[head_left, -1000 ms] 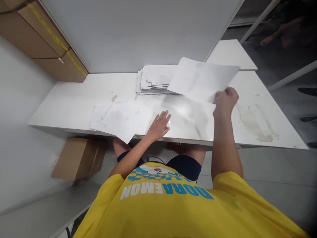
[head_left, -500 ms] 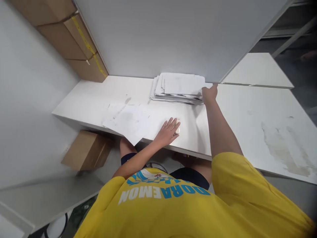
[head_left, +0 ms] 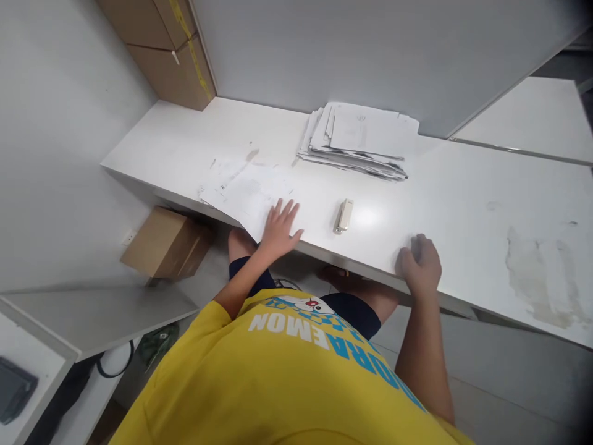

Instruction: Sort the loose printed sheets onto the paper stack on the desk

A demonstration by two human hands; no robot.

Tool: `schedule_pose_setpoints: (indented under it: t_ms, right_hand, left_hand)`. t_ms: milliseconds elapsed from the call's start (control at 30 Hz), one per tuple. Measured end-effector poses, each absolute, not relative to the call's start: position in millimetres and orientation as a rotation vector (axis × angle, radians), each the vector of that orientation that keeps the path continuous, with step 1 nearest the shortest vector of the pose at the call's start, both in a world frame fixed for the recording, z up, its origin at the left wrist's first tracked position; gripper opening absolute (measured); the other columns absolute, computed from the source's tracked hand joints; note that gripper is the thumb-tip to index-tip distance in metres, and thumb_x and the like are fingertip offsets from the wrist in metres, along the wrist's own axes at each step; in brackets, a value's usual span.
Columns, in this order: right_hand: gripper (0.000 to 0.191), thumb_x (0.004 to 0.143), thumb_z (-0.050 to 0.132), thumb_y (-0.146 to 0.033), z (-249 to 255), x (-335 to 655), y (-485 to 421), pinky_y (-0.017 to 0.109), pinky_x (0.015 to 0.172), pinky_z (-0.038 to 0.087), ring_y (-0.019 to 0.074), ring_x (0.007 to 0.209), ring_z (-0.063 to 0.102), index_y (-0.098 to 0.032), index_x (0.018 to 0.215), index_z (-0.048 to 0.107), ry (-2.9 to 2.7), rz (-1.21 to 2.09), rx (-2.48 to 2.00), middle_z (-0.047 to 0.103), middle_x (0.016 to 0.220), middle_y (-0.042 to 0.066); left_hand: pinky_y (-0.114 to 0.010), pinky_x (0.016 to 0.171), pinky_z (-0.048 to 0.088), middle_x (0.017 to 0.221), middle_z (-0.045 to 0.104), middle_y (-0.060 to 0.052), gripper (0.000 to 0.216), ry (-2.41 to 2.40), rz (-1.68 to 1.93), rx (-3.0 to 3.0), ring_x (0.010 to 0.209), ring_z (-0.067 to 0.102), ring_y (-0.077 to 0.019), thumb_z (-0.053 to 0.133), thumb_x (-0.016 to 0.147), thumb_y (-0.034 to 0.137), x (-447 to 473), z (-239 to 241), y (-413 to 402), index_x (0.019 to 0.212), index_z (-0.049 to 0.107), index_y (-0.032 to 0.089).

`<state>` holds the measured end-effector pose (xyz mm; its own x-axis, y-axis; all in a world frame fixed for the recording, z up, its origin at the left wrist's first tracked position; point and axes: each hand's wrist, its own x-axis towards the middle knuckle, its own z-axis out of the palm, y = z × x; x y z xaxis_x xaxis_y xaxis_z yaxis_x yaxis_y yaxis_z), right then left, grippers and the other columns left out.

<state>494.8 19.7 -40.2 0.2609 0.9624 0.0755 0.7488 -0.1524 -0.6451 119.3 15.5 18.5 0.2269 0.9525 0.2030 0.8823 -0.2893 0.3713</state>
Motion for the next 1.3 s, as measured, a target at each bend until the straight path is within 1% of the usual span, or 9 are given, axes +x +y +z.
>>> schedule_pose_setpoints:
  t_ms: [200, 367, 567, 633, 733, 833, 933, 1133, 1300]
  right_hand:
    - [0.057, 0.086, 0.040, -0.033, -30.2, 466.4, 6.6, 0.058, 0.117, 0.029, 0.0359, 0.141, 0.041, -0.011, 0.137, 0.054, -1.552, 0.271, -2.018, 0.048, 0.149, 0.019]
    - [0.055, 0.082, 0.044, -0.031, -35.7, 467.9, 12.9, 0.059, 0.116, 0.030, 0.0356, 0.138, 0.044, -0.010, 0.131, 0.059, -1.512, 0.213, -2.000, 0.053, 0.145, 0.018]
    - [0.045, 0.090, 0.036, -0.038, -26.4, 442.7, -17.9, 0.048, 0.097, 0.048, 0.0284, 0.101, 0.065, -0.011, 0.109, 0.068, -1.299, 0.190, -1.838, 0.072, 0.105, 0.017]
    - [0.045, 0.090, 0.040, -0.046, -17.0, 412.8, -37.0, 0.043, 0.085, 0.052, 0.0249, 0.082, 0.066, -0.015, 0.108, 0.067, -1.267, 0.356, -1.843, 0.072, 0.089, 0.012]
    - [0.052, 0.088, 0.045, -0.062, -4.8, 358.5, -56.1, 0.036, 0.065, 0.052, 0.0202, 0.065, 0.062, -0.019, 0.107, 0.066, -1.207, 1.033, -1.660, 0.071, 0.085, 0.009]
    - [0.062, 0.083, 0.047, -0.073, 3.2, 320.0, -55.3, 0.035, 0.064, 0.053, 0.0213, 0.072, 0.067, -0.022, 0.114, 0.064, -1.000, 1.743, -1.257, 0.072, 0.103, 0.011]
    - [0.054, 0.078, 0.063, -0.066, 9.4, 314.3, -44.1, 0.036, 0.077, 0.056, 0.0223, 0.086, 0.069, -0.025, 0.113, 0.064, -0.886, 1.961, -1.084, 0.072, 0.107, 0.009]
    - [0.044, 0.082, 0.064, -0.056, 10.9, 328.3, -28.5, 0.038, 0.083, 0.054, 0.0227, 0.093, 0.066, -0.025, 0.113, 0.066, -0.993, 1.865, -1.217, 0.071, 0.105, 0.006]
    - [0.038, 0.073, 0.062, -0.040, -3.7, 308.2, -25.4, 0.036, 0.076, 0.049, 0.0244, 0.087, 0.062, -0.020, 0.105, 0.065, -1.086, 1.547, -1.362, 0.071, 0.095, 0.005]
  left_hand:
    - [-0.058, 0.121, 0.022, 0.159, 0.036, -0.015, 0.059, 1.989, 0.351, 2.301, 0.151, 0.023, -0.0384, 0.048, 0.095, 0.037, 47.4, 6.5, -16.0, 0.149, 0.042, 0.014]
    - [-0.048, 0.115, 0.038, 0.143, 0.059, -0.010, 0.047, 1.864, 0.452, 2.462, 0.141, 0.046, -0.0285, 0.039, 0.094, 0.013, 45.9, 0.1, -21.0, 0.136, 0.059, 0.019]
    - [-0.041, 0.105, 0.046, 0.125, 0.071, -0.008, 0.042, 1.683, 0.849, 2.645, 0.125, 0.062, -0.0228, 0.038, 0.094, 0.010, 62.4, -0.7, -35.1, 0.125, 0.066, 0.020]
    - [-0.040, 0.101, 0.048, 0.118, 0.074, -0.010, 0.038, 1.666, 1.009, 2.677, 0.119, 0.066, -0.0230, 0.041, 0.095, 0.013, 68.9, 0.0, -43.4, 0.122, 0.067, 0.019]
    - [-0.039, 0.093, 0.050, 0.107, 0.077, -0.011, 0.029, 1.656, 1.173, 2.720, 0.109, 0.071, -0.0239, 0.048, 0.095, 0.019, 82.0, -1.4, -52.8, 0.117, 0.068, 0.017]
    - [-0.037, 0.088, 0.051, 0.099, 0.078, -0.010, 0.024, 1.540, 1.167, 2.776, 0.104, 0.073, -0.0234, 0.049, 0.096, 0.020, 96.6, -6.4, -56.6, 0.110, 0.068, 0.018]
    - [-0.035, 0.084, 0.052, 0.094, 0.077, -0.008, 0.021, 1.305, 1.093, 2.847, 0.101, 0.073, -0.0210, 0.047, 0.097, 0.020, 105.4, -11.5, -57.1, 0.102, 0.067, 0.020]
    - [-0.032, 0.079, 0.055, 0.083, 0.074, -0.006, 0.022, 1.178, 1.011, 2.983, 0.093, 0.073, -0.0173, 0.047, 0.096, 0.012, 102.9, -12.2, -45.8, 0.084, 0.064, 0.020]
    - [-0.034, 0.087, 0.054, 0.093, 0.075, -0.006, 0.027, 1.005, 0.684, 2.989, 0.103, 0.070, -0.0176, 0.042, 0.100, 0.021, 101.7, -13.6, -38.7, 0.089, 0.067, 0.021]
